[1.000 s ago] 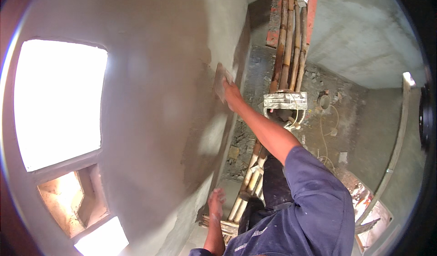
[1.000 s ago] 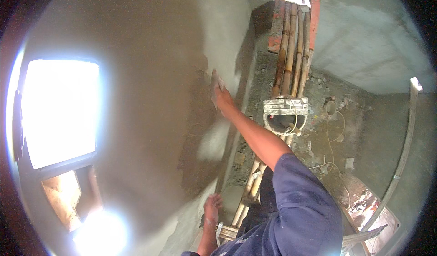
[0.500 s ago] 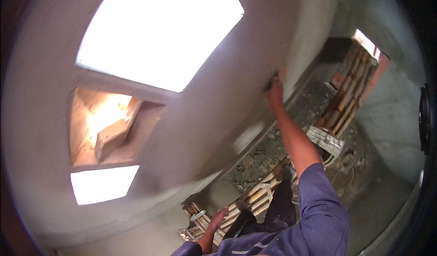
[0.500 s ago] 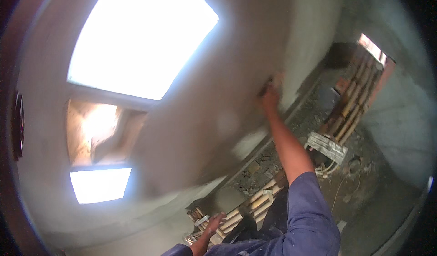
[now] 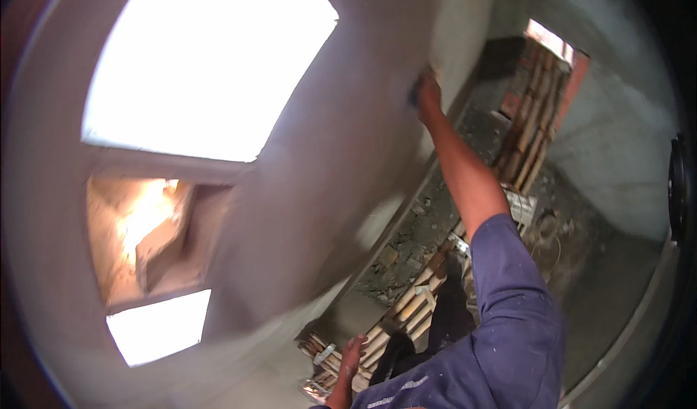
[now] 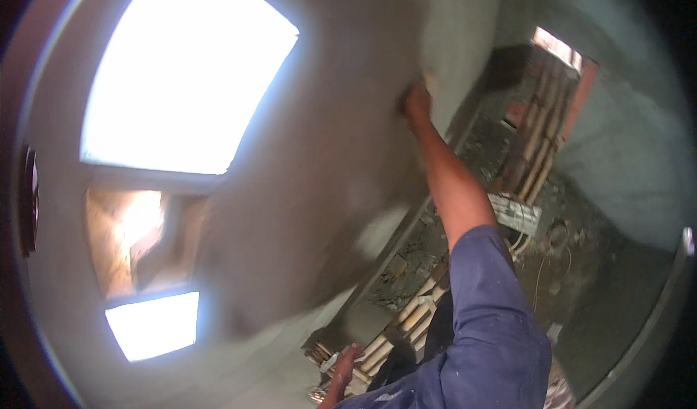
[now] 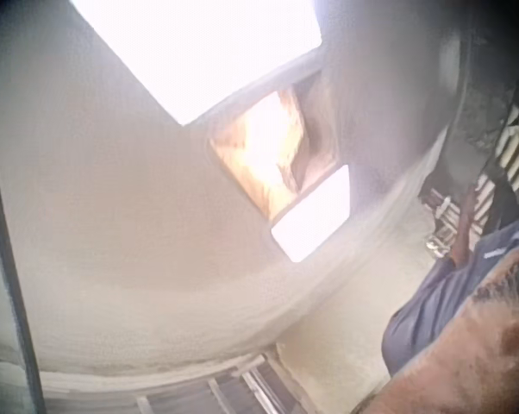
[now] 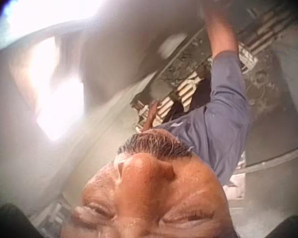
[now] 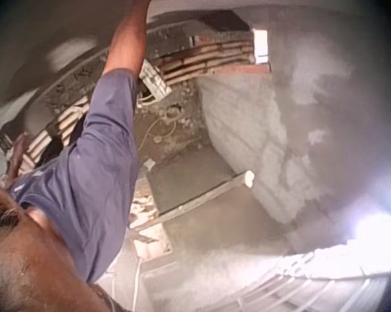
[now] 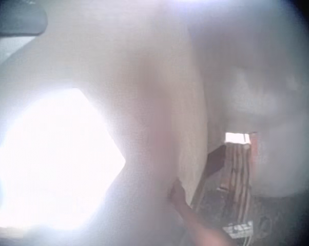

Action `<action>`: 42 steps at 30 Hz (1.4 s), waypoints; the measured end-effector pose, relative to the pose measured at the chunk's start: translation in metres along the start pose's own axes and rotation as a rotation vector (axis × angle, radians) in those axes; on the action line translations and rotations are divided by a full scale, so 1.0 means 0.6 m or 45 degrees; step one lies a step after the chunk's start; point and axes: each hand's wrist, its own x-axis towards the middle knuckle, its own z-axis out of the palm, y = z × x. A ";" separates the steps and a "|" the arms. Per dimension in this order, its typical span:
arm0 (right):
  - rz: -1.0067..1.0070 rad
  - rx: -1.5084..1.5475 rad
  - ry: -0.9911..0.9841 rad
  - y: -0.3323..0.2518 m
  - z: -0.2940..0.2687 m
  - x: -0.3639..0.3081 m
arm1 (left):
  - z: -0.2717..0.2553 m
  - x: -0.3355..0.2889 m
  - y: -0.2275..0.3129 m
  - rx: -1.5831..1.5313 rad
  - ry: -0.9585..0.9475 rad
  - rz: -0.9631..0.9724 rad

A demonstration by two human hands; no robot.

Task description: The person applies plaster to a wall using a trowel and smoothing tool, then smooths the surface with a sponge. The person repeatedly scoops plaster from a bucket and spreads it across the wall, finishing with a sponge to even out the texture.

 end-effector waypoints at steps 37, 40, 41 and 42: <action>-0.447 -0.578 0.042 -0.087 0.073 -0.239 | 0.042 0.005 0.074 0.062 -0.051 -0.061; -0.750 -0.476 0.231 0.032 0.051 -0.192 | 0.045 0.013 0.096 0.130 -0.021 -0.132; -0.475 -0.489 0.089 0.007 0.047 -0.173 | 0.049 0.011 0.095 0.099 -0.032 -0.092; -0.188 -0.503 -0.046 -0.050 0.039 -0.138 | 0.051 0.008 0.094 0.076 -0.042 -0.062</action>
